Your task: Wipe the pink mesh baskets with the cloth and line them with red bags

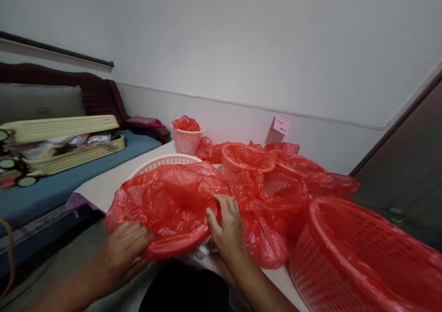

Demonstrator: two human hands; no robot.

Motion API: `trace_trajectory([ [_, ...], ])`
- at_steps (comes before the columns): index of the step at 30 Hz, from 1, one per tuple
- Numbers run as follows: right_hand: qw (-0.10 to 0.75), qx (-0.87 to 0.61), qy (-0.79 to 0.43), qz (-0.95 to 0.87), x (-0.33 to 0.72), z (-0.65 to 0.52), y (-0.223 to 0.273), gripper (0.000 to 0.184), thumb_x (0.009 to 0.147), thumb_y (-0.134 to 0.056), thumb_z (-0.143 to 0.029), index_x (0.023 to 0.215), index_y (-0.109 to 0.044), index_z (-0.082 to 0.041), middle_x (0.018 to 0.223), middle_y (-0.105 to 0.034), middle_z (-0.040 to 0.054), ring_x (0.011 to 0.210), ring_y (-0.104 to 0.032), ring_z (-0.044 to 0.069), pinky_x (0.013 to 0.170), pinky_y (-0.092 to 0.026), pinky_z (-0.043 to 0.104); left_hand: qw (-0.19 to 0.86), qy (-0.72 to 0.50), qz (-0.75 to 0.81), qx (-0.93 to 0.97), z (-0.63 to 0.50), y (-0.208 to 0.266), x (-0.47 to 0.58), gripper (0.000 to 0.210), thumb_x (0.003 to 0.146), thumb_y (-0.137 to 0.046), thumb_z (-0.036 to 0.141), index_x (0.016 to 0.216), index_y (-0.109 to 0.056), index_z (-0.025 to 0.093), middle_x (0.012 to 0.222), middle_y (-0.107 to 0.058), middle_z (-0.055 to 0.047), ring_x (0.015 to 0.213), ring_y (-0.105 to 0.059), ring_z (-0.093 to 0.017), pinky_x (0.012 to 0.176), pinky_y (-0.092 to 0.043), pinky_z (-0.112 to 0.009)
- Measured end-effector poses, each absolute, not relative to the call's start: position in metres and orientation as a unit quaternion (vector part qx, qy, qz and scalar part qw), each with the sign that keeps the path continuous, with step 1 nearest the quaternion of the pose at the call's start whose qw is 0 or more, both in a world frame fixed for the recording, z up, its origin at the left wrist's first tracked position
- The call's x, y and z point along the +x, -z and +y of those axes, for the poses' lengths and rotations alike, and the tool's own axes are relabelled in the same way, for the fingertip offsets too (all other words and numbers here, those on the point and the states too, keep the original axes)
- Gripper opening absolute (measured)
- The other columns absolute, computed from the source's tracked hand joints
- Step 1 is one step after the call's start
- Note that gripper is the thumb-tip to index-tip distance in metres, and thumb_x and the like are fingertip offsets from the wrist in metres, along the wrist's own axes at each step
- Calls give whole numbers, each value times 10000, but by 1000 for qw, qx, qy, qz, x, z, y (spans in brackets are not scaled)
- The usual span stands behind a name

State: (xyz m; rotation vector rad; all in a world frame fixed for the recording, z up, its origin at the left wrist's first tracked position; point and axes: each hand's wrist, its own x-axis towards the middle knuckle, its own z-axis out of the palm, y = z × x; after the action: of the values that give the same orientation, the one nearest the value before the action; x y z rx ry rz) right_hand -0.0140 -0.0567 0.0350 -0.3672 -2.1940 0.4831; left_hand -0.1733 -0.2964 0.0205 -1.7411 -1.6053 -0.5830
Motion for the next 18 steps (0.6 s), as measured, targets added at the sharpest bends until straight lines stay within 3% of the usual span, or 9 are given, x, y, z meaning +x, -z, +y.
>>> trace_trajectory([
  [5, 377, -234, -220, -869, -28, -42, -37, 451, 824, -547, -289, 1243, -530, -124, 1183, -580, 173, 1137, -566, 310, 983, -476, 514, 308, 246, -635, -665, -306, -4, -151, 182, 865, -522, 137, 1038, -568, 169, 860, -694, -71, 742, -641, -199, 695, -512, -361],
  [9, 307, -267, -250, -879, -36, -42, -40, 574, 787, -505, -232, 1348, -427, -134, 1320, -566, 183, 1204, -573, 308, 1030, -452, 496, 290, 265, -649, -651, -315, -8, -144, 272, 865, -553, 254, 1130, -559, 193, 935, -727, -84, 828, -688, -231, 736, -563, -386],
  [12, 272, -263, -230, -897, -37, -47, -47, 608, 803, -471, -181, 1398, -380, -92, 1365, -540, 205, 1241, -556, 302, 1058, -430, 471, 233, 272, -668, -652, -321, -39, -149, 424, 857, -584, 430, 1225, -534, 225, 1078, -737, -73, 944, -704, -230, 795, -580, -351],
  [15, 228, -255, -184, -921, -36, -53, -57, 627, 826, -461, -147, 1440, -348, -84, 1347, -535, 215, 1226, -556, 314, 1007, -464, 468, 166, 342, -693, -613, -314, -83, -171, 265, 919, -534, 362, 1179, -551, 315, 1109, -717, 11, 1024, -673, -169, 856, -529, -279],
  [18, 176, -265, -110, -942, -36, -59, -65, 611, 855, -462, -137, 1458, -366, -133, 1316, -524, 206, 1137, -597, 329, 920, -503, 470, 48, 439, -731, -519, -285, -114, -206, 234, 950, -446, 395, 1080, -598, 272, 1040, -685, -12, 983, -632, -181, 892, -466, -317],
])
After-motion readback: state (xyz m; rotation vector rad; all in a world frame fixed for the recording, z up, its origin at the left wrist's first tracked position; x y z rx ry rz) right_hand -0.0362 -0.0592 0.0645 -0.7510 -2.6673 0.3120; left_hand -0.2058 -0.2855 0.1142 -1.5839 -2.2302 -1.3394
